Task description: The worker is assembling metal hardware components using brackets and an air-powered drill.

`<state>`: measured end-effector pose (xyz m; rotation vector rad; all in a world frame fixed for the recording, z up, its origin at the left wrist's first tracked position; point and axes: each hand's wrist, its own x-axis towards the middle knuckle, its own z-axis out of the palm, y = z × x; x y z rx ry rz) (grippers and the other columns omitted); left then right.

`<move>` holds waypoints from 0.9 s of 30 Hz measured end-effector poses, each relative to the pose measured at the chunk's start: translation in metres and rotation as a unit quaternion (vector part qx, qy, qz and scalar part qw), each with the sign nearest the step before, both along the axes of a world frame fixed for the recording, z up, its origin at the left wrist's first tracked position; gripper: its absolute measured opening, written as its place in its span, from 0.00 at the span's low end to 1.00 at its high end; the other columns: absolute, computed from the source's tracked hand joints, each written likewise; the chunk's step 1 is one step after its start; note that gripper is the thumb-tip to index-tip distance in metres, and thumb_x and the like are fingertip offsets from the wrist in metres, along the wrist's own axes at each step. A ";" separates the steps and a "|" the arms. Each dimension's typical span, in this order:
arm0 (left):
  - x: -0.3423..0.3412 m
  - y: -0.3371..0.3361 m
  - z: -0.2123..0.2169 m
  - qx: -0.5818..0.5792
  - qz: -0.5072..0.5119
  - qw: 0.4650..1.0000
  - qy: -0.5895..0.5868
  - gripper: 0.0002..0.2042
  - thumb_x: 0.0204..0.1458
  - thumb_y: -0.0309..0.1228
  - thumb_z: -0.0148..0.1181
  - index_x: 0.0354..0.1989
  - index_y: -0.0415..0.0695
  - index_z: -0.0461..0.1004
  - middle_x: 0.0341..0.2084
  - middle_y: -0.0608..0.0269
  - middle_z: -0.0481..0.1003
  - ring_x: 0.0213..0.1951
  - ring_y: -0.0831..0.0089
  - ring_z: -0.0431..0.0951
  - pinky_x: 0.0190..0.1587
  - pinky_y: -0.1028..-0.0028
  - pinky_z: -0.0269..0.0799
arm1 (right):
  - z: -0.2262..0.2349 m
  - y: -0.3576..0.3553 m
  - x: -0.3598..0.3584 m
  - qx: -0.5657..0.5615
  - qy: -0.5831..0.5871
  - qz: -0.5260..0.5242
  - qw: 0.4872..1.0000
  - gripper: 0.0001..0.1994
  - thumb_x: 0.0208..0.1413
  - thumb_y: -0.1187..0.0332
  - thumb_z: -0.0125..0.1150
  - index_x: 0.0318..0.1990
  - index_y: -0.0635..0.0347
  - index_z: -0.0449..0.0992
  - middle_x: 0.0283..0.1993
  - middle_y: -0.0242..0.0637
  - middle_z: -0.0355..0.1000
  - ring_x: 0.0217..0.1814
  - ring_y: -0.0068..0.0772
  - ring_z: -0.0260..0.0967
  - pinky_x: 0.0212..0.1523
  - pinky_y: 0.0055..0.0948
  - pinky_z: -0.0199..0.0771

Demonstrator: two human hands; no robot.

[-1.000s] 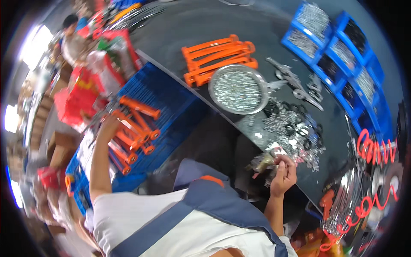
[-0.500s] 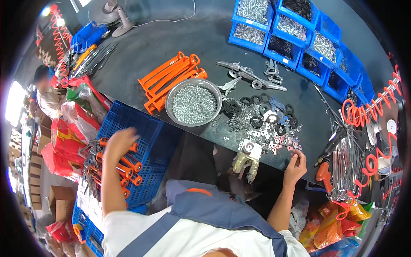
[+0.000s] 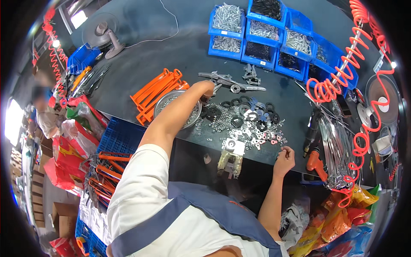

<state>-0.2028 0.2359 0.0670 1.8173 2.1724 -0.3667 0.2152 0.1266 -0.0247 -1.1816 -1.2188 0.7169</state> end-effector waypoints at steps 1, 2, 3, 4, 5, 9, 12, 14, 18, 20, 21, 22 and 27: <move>0.000 -0.001 0.003 -0.013 -0.011 1.000 -0.010 0.12 0.39 0.29 0.60 0.30 0.35 0.79 0.33 0.49 0.78 0.34 0.60 0.80 0.36 0.62 0.76 | -0.002 0.001 0.000 0.019 -0.032 -0.004 0.999 0.05 0.54 0.81 0.49 0.35 0.67 0.72 0.32 0.34 0.72 0.26 0.17 0.65 0.26 0.17 0.65; -0.001 -0.003 0.008 0.044 -0.035 0.998 -0.012 0.12 0.38 0.30 0.61 0.30 0.34 0.79 0.30 0.52 0.79 0.31 0.61 0.79 0.33 0.66 0.77 | -0.003 0.001 0.001 0.037 -0.064 -0.006 0.997 0.05 0.54 0.81 0.49 0.35 0.68 0.72 0.31 0.34 0.71 0.26 0.17 0.65 0.27 0.17 0.65; 0.005 -0.007 0.020 0.044 -0.038 0.998 -0.008 0.12 0.38 0.30 0.61 0.30 0.34 0.79 0.30 0.52 0.79 0.31 0.61 0.79 0.33 0.66 0.77 | -0.004 0.001 0.002 0.037 -0.060 -0.009 0.997 0.05 0.54 0.81 0.49 0.35 0.68 0.72 0.31 0.34 0.71 0.26 0.17 0.65 0.27 0.17 0.65; 0.012 -0.015 0.036 0.077 0.047 0.986 -0.139 0.12 0.38 0.30 0.62 0.30 0.34 0.78 0.28 0.53 0.78 0.30 0.63 0.79 0.32 0.69 0.78 | -0.005 0.001 0.003 0.050 -0.051 -0.002 0.997 0.05 0.54 0.81 0.49 0.34 0.68 0.72 0.31 0.34 0.71 0.26 0.17 0.65 0.27 0.18 0.66; 0.016 -0.020 0.047 0.107 0.131 0.949 -0.266 0.13 0.38 0.31 0.63 0.29 0.34 0.77 0.25 0.55 0.77 0.29 0.65 0.78 0.31 0.72 0.78 | -0.005 0.001 0.003 0.063 -0.043 0.005 0.997 0.04 0.53 0.81 0.49 0.34 0.68 0.72 0.31 0.34 0.71 0.26 0.17 0.65 0.28 0.18 0.66; 0.008 -0.055 0.080 0.096 0.124 0.854 -0.495 0.09 0.50 0.29 0.57 0.35 0.36 0.73 0.26 0.57 0.75 0.28 0.71 0.78 0.33 0.71 0.78 | 0.000 0.001 0.005 0.044 -0.034 0.030 0.998 0.04 0.54 0.80 0.50 0.34 0.67 0.73 0.31 0.33 0.71 0.26 0.17 0.65 0.28 0.18 0.66; 0.033 -0.088 0.089 0.107 0.119 0.744 -0.648 0.11 0.54 0.29 0.56 0.42 0.36 0.71 0.28 0.57 0.75 0.29 0.72 0.77 0.35 0.71 0.77 | 0.031 -0.020 0.006 -0.012 0.028 0.039 0.999 0.06 0.54 0.79 0.51 0.38 0.65 0.73 0.34 0.33 0.72 0.29 0.19 0.67 0.30 0.19 0.67; 0.056 -0.121 0.093 0.056 0.038 0.731 -0.679 0.11 0.54 0.30 0.56 0.43 0.36 0.71 0.32 0.53 0.76 0.30 0.73 0.77 0.34 0.73 0.76 | 0.071 -0.039 -0.010 0.143 -0.135 0.027 0.980 0.09 0.51 0.79 0.53 0.40 0.64 0.73 0.37 0.37 0.72 0.33 0.26 0.69 0.32 0.22 0.69; 0.118 -0.198 0.088 -0.069 -0.018 0.702 -0.709 0.13 0.52 0.32 0.58 0.41 0.35 0.73 0.29 0.56 0.77 0.28 0.74 0.77 0.27 0.78 0.73 | 0.146 -0.082 -0.045 0.265 -0.336 0.172 0.887 0.20 0.39 0.70 0.67 0.43 0.61 0.73 0.44 0.44 0.69 0.46 0.47 0.65 0.48 0.41 0.65; 0.127 -0.216 0.079 -0.159 -0.012 0.667 -0.728 0.15 0.53 0.34 0.58 0.42 0.34 0.72 0.30 0.54 0.76 0.30 0.73 0.78 0.29 0.78 0.74 | 0.140 -0.088 -0.045 0.281 -0.333 0.298 0.849 0.15 0.37 0.69 0.67 0.35 0.62 0.74 0.35 0.39 0.70 0.35 0.43 0.67 0.36 0.36 0.69; 0.128 -0.222 0.074 -0.193 -0.005 0.645 -0.739 0.16 0.54 0.35 0.57 0.42 0.34 0.72 0.30 0.54 0.76 0.30 0.72 0.78 0.31 0.77 0.75 | 0.135 -0.094 -0.045 0.281 -0.305 0.343 0.843 0.13 0.37 0.70 0.67 0.33 0.62 0.74 0.32 0.37 0.70 0.31 0.41 0.67 0.32 0.34 0.70; 0.126 -0.227 0.068 -0.201 -0.006 0.640 -0.742 0.16 0.54 0.35 0.57 0.42 0.34 0.72 0.30 0.54 0.76 0.30 0.72 0.78 0.31 0.77 0.75 | 0.133 -0.099 -0.046 0.297 -0.306 0.313 0.848 0.09 0.39 0.70 0.66 0.26 0.62 0.72 0.25 0.36 0.68 0.25 0.40 0.65 0.25 0.33 0.67; 0.129 -0.253 0.032 0.246 0.058 0.715 -0.652 0.15 0.56 0.33 0.52 0.48 0.36 0.67 0.45 0.57 0.71 0.48 0.68 0.71 0.51 0.69 0.67 | 0.120 -0.111 -0.050 0.172 -0.337 0.243 0.893 0.12 0.46 0.69 0.64 0.20 0.63 0.67 0.20 0.41 0.63 0.22 0.43 0.61 0.21 0.38 0.59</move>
